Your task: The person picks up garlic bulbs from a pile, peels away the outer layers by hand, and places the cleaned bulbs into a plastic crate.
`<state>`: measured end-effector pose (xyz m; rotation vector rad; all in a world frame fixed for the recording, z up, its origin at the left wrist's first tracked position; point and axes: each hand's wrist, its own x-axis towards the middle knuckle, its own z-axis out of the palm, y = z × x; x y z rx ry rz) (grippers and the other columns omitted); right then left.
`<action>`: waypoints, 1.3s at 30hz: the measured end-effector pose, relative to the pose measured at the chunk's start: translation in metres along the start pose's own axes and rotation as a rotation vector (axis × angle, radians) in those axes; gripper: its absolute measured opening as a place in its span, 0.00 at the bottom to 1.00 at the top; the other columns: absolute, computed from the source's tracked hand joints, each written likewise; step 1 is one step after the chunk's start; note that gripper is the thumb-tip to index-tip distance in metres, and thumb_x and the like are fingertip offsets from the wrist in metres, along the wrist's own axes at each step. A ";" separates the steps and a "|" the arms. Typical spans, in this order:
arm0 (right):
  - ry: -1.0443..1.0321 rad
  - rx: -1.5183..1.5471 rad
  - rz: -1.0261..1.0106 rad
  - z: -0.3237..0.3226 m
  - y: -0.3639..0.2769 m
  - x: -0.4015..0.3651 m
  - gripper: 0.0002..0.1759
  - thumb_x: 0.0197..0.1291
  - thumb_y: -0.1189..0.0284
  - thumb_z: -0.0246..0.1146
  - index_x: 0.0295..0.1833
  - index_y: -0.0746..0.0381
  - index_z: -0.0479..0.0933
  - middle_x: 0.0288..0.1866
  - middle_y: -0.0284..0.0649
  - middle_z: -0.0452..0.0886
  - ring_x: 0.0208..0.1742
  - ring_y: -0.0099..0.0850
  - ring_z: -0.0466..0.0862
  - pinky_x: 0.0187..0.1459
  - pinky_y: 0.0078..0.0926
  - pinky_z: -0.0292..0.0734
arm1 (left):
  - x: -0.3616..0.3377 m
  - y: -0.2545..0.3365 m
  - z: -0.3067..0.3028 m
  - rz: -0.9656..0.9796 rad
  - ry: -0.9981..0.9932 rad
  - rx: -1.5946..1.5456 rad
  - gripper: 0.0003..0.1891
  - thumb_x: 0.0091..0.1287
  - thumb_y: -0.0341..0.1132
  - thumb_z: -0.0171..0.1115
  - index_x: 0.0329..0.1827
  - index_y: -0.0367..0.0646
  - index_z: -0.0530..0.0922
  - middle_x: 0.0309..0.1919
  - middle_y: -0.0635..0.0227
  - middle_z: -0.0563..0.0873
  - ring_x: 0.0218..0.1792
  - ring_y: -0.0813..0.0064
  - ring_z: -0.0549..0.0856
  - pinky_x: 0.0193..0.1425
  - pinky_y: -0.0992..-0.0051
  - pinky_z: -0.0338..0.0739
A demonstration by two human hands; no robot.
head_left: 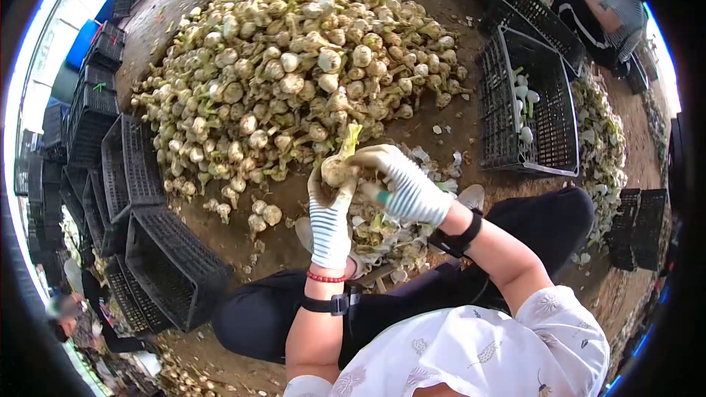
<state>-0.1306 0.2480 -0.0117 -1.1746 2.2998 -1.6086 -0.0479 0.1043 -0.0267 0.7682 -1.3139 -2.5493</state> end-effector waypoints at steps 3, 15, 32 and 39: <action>0.021 0.618 0.550 -0.009 -0.022 -0.002 0.26 0.70 0.65 0.65 0.68 0.64 0.71 0.60 0.37 0.80 0.60 0.25 0.78 0.62 0.25 0.73 | -0.005 0.001 -0.011 0.363 -0.008 0.369 0.39 0.59 0.23 0.75 0.71 0.42 0.62 0.61 0.61 0.76 0.56 0.68 0.81 0.64 0.71 0.79; 0.038 0.614 0.650 0.031 -0.062 0.007 0.18 0.73 0.65 0.62 0.62 0.62 0.75 0.44 0.27 0.80 0.40 0.16 0.74 0.41 0.16 0.73 | -0.036 0.008 -0.031 0.641 0.011 0.556 0.40 0.51 0.26 0.82 0.65 0.40 0.65 0.56 0.60 0.77 0.53 0.69 0.82 0.60 0.70 0.81; 0.010 0.709 0.432 0.001 -0.049 -0.006 0.26 0.70 0.54 0.65 0.59 0.65 0.79 0.45 0.27 0.81 0.44 0.16 0.76 0.48 0.18 0.74 | -0.039 0.017 -0.013 0.296 -0.153 0.296 0.35 0.62 0.33 0.76 0.68 0.43 0.64 0.59 0.58 0.78 0.58 0.67 0.81 0.63 0.67 0.79; -0.050 0.525 0.567 -0.007 -0.042 -0.006 0.22 0.72 0.60 0.63 0.61 0.67 0.78 0.45 0.33 0.85 0.47 0.18 0.78 0.51 0.22 0.76 | -0.040 0.019 -0.011 0.267 -0.157 0.249 0.34 0.59 0.27 0.77 0.65 0.43 0.65 0.58 0.61 0.76 0.56 0.69 0.81 0.62 0.69 0.81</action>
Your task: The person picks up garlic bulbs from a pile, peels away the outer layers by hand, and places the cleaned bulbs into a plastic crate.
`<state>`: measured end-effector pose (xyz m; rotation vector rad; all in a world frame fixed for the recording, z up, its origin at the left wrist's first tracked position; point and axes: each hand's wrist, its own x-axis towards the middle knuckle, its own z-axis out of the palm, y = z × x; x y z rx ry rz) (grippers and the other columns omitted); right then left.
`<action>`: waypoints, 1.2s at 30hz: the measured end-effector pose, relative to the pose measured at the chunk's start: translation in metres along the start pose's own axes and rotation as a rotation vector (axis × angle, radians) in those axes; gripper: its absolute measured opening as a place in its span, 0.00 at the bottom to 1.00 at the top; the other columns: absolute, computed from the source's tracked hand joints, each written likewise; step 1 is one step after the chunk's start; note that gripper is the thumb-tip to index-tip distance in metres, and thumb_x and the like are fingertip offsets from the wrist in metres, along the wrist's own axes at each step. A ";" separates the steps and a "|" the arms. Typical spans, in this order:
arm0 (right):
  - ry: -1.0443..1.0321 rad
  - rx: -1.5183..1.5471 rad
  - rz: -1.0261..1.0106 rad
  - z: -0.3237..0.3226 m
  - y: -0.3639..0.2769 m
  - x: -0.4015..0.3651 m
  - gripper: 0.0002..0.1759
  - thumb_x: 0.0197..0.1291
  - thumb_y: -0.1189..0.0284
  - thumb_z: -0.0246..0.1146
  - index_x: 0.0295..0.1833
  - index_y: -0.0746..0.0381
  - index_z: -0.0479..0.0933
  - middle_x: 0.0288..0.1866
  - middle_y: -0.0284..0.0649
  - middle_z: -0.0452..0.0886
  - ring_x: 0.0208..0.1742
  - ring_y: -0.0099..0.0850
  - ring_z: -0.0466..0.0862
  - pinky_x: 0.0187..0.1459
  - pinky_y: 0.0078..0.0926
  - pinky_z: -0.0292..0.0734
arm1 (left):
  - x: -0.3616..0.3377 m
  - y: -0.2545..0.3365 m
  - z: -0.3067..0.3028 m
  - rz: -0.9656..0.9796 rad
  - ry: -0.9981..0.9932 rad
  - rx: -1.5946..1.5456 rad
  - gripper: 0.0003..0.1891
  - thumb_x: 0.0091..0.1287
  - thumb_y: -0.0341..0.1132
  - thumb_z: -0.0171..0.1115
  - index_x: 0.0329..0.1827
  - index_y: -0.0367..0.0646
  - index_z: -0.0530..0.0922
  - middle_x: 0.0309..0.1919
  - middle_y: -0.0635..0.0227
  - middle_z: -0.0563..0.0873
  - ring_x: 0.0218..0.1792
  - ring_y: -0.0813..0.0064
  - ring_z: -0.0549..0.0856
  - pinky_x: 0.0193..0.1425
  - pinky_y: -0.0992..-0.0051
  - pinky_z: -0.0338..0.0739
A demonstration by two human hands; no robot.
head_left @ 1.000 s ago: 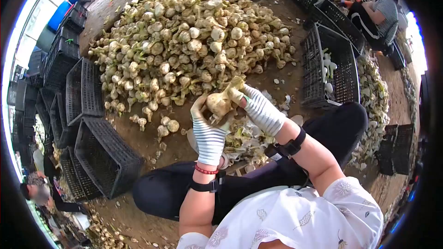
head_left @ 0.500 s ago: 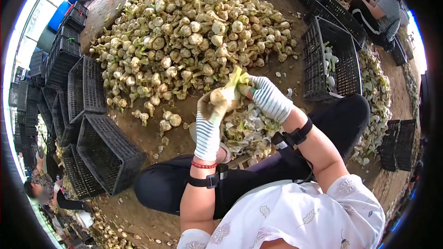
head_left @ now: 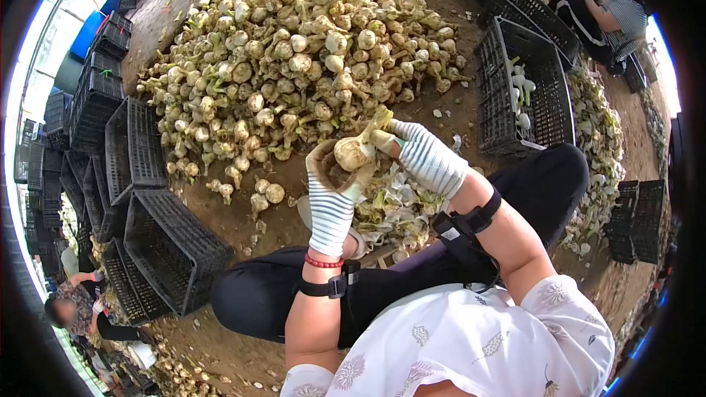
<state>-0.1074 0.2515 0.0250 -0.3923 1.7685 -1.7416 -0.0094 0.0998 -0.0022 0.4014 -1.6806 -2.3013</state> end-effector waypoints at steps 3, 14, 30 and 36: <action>-0.057 -0.063 0.027 -0.007 -0.012 -0.003 0.21 0.72 0.62 0.62 0.61 0.67 0.78 0.46 0.34 0.86 0.47 0.19 0.78 0.52 0.23 0.76 | 0.000 0.000 -0.001 -0.070 -0.007 0.017 0.33 0.60 0.29 0.77 0.65 0.42 0.66 0.57 0.61 0.77 0.56 0.70 0.81 0.62 0.69 0.80; -0.144 -0.214 0.155 -0.007 -0.020 -0.022 0.10 0.69 0.71 0.62 0.49 0.64 0.84 0.26 0.25 0.77 0.26 0.15 0.71 0.27 0.19 0.67 | 0.011 -0.008 -0.015 -0.504 -0.049 -0.208 0.39 0.71 0.70 0.48 0.58 0.38 0.78 0.45 0.64 0.86 0.39 0.75 0.86 0.40 0.77 0.82; 0.013 0.089 0.276 0.002 0.011 -0.047 0.10 0.69 0.70 0.63 0.48 0.65 0.83 0.31 0.29 0.81 0.29 0.17 0.76 0.31 0.19 0.72 | 0.013 -0.022 -0.012 -0.229 0.307 0.089 0.14 0.70 0.43 0.69 0.47 0.41 0.83 0.38 0.72 0.86 0.38 0.80 0.80 0.44 0.77 0.76; 0.146 0.071 0.356 -0.043 0.042 -0.050 0.12 0.68 0.74 0.63 0.54 0.65 0.82 0.31 0.29 0.82 0.28 0.18 0.77 0.29 0.19 0.73 | 0.014 -0.024 -0.028 -0.185 0.342 0.009 0.14 0.72 0.46 0.67 0.45 0.44 0.82 0.38 0.73 0.84 0.38 0.80 0.79 0.42 0.77 0.74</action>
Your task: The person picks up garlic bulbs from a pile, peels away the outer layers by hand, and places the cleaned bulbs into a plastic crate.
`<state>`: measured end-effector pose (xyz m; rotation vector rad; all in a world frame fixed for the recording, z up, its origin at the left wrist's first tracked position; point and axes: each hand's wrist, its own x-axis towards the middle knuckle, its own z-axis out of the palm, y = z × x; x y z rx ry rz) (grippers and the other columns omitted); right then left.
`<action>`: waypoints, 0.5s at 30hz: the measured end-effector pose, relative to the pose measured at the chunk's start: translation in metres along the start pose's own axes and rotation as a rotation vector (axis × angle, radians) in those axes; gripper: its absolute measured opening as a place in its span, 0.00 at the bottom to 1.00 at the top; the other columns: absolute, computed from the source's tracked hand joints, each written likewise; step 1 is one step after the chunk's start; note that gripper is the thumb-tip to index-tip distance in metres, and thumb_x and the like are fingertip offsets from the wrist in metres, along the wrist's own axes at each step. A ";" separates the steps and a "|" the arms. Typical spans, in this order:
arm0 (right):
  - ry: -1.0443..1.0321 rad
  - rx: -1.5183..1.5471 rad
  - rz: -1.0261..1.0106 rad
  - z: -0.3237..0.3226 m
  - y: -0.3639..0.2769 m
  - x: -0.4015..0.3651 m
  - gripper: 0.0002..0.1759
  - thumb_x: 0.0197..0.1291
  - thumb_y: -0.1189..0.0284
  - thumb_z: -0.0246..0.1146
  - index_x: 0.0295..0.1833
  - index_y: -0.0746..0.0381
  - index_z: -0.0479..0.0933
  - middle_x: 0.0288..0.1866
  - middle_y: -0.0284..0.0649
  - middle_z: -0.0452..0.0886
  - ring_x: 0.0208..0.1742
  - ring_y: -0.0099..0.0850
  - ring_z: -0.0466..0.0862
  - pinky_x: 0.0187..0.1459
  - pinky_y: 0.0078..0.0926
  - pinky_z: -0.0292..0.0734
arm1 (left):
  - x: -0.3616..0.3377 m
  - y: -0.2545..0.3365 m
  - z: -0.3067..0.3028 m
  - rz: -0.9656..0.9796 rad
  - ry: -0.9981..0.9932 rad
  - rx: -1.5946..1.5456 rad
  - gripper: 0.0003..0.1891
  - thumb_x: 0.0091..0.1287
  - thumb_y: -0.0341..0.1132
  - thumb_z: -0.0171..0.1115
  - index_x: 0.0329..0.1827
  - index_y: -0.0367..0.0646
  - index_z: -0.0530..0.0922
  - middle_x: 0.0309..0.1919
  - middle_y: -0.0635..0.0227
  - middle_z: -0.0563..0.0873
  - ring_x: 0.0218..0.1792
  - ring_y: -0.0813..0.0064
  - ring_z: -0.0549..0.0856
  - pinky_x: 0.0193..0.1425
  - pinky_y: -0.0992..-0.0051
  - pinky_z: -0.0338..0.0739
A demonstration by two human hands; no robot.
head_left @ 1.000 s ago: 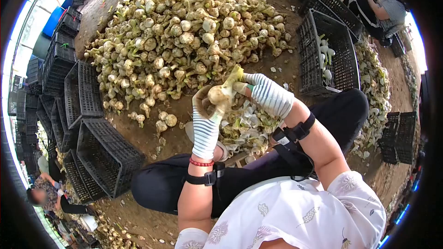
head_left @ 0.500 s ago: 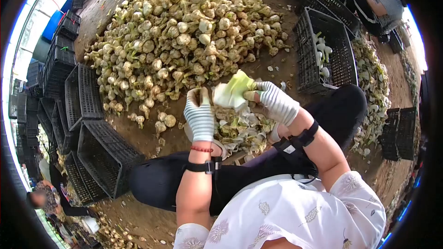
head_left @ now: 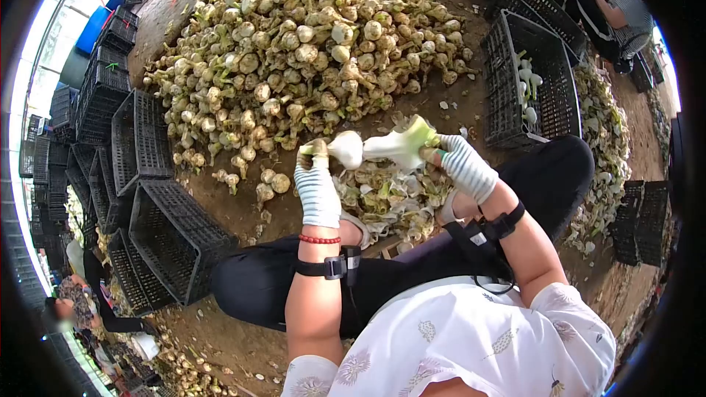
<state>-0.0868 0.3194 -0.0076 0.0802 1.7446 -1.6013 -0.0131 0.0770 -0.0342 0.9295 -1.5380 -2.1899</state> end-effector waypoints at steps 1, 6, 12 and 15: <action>0.001 0.001 0.000 -0.008 0.015 0.019 0.12 0.68 0.74 0.63 0.54 0.65 0.82 0.31 0.29 0.82 0.28 0.18 0.77 0.29 0.19 0.73 | 0.001 0.001 0.001 0.082 -0.016 0.045 0.11 0.73 0.44 0.66 0.44 0.46 0.81 0.39 0.74 0.84 0.39 0.81 0.78 0.44 0.78 0.73; 0.153 -0.533 -0.026 -0.043 0.048 0.077 0.17 0.66 0.79 0.58 0.59 0.65 0.81 0.33 0.38 0.82 0.31 0.27 0.77 0.34 0.30 0.75 | -0.013 0.025 -0.006 0.030 0.044 -0.049 0.16 0.71 0.48 0.68 0.48 0.46 0.80 0.39 0.73 0.82 0.41 0.80 0.80 0.45 0.77 0.78; -0.085 -0.484 -0.578 0.033 -0.029 0.024 0.36 0.61 0.81 0.61 0.76 0.59 0.63 0.52 0.51 0.84 0.44 0.34 0.81 0.49 0.27 0.78 | -0.013 0.016 0.005 0.254 -0.026 0.189 0.16 0.74 0.45 0.64 0.49 0.40 0.81 0.41 0.72 0.84 0.42 0.79 0.79 0.50 0.74 0.75; -0.092 -0.721 -0.535 0.062 -0.035 0.022 0.31 0.58 0.82 0.66 0.69 0.63 0.70 0.48 0.47 0.86 0.44 0.36 0.83 0.48 0.31 0.79 | -0.022 0.014 0.016 0.321 -0.103 0.233 0.14 0.75 0.43 0.63 0.49 0.41 0.81 0.43 0.70 0.85 0.44 0.80 0.79 0.52 0.75 0.74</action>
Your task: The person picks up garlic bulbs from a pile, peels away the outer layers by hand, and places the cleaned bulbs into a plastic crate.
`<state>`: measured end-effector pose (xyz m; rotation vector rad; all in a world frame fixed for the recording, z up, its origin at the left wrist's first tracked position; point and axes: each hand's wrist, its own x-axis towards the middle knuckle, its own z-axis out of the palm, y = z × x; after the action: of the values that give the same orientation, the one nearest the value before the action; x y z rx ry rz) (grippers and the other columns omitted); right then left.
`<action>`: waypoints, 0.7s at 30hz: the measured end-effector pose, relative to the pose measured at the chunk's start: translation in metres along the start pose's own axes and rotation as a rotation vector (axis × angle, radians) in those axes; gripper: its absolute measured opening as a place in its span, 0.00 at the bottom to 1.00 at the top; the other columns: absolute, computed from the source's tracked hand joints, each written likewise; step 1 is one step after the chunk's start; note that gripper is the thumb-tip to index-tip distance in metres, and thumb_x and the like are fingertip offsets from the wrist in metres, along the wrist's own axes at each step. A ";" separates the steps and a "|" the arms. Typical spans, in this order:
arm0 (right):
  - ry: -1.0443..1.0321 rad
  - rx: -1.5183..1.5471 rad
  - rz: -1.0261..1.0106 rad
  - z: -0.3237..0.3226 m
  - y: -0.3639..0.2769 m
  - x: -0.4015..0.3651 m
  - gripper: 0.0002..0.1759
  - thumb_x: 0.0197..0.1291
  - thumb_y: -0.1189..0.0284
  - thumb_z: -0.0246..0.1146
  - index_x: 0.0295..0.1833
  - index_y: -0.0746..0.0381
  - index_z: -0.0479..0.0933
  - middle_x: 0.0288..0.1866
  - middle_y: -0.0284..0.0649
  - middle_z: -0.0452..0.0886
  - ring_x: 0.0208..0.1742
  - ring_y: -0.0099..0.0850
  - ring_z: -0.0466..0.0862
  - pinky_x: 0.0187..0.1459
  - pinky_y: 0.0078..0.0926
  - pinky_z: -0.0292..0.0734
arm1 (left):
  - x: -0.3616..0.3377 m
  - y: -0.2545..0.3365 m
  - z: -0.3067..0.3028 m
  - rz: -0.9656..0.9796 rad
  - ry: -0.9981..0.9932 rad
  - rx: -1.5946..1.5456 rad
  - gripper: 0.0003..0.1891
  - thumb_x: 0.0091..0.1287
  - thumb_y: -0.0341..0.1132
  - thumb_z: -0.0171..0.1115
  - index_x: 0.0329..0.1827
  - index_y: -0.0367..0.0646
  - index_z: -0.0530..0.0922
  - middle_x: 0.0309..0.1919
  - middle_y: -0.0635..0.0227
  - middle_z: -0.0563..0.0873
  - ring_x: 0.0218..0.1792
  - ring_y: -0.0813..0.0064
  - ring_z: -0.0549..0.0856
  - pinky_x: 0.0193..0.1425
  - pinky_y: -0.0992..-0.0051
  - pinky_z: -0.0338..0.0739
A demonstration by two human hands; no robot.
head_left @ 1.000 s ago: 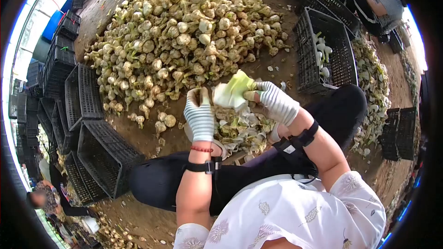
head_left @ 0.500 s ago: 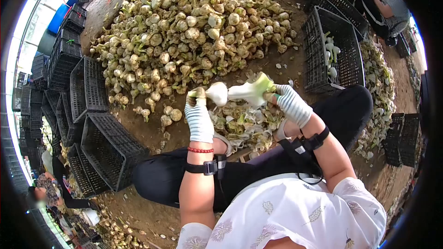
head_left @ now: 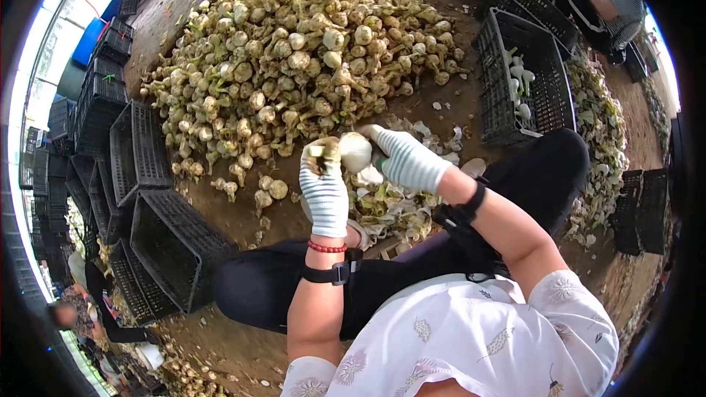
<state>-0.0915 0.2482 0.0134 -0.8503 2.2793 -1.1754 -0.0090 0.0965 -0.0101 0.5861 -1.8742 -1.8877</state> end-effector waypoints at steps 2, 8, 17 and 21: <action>0.018 -0.072 0.093 0.033 0.102 0.019 0.25 0.60 0.80 0.65 0.64 0.64 0.74 0.46 0.48 0.86 0.46 0.37 0.84 0.48 0.32 0.79 | -0.003 0.019 -0.001 -0.017 0.021 0.003 0.09 0.75 0.38 0.63 0.45 0.42 0.81 0.40 0.71 0.84 0.42 0.79 0.79 0.49 0.75 0.76; 0.127 -0.089 0.110 -0.006 0.060 -0.001 0.20 0.68 0.74 0.60 0.65 0.63 0.76 0.44 0.51 0.86 0.38 0.43 0.85 0.42 0.37 0.81 | -0.007 0.011 0.003 0.395 -0.036 0.325 0.08 0.67 0.23 0.66 0.47 0.41 0.81 0.41 0.60 0.83 0.41 0.64 0.82 0.47 0.68 0.79; 0.121 -0.528 -0.122 -0.005 -0.005 -0.006 0.11 0.58 0.76 0.64 0.48 0.64 0.78 0.34 0.50 0.82 0.39 0.51 0.83 0.40 0.43 0.79 | -0.012 0.016 0.007 0.604 -0.170 0.513 0.18 0.59 0.18 0.64 0.51 0.42 0.82 0.46 0.59 0.84 0.48 0.58 0.84 0.53 0.65 0.80; 0.125 -0.491 -0.135 -0.009 -0.009 -0.014 0.13 0.54 0.76 0.67 0.45 0.64 0.77 0.33 0.49 0.81 0.39 0.50 0.83 0.41 0.42 0.78 | -0.017 0.008 0.005 0.541 -0.238 0.461 0.16 0.60 0.23 0.67 0.52 0.42 0.82 0.49 0.60 0.84 0.53 0.57 0.82 0.57 0.63 0.78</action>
<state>-0.0846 0.2589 0.0275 -1.1475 2.7028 -0.7393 0.0020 0.1096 -0.0018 -0.0383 -2.3420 -1.2245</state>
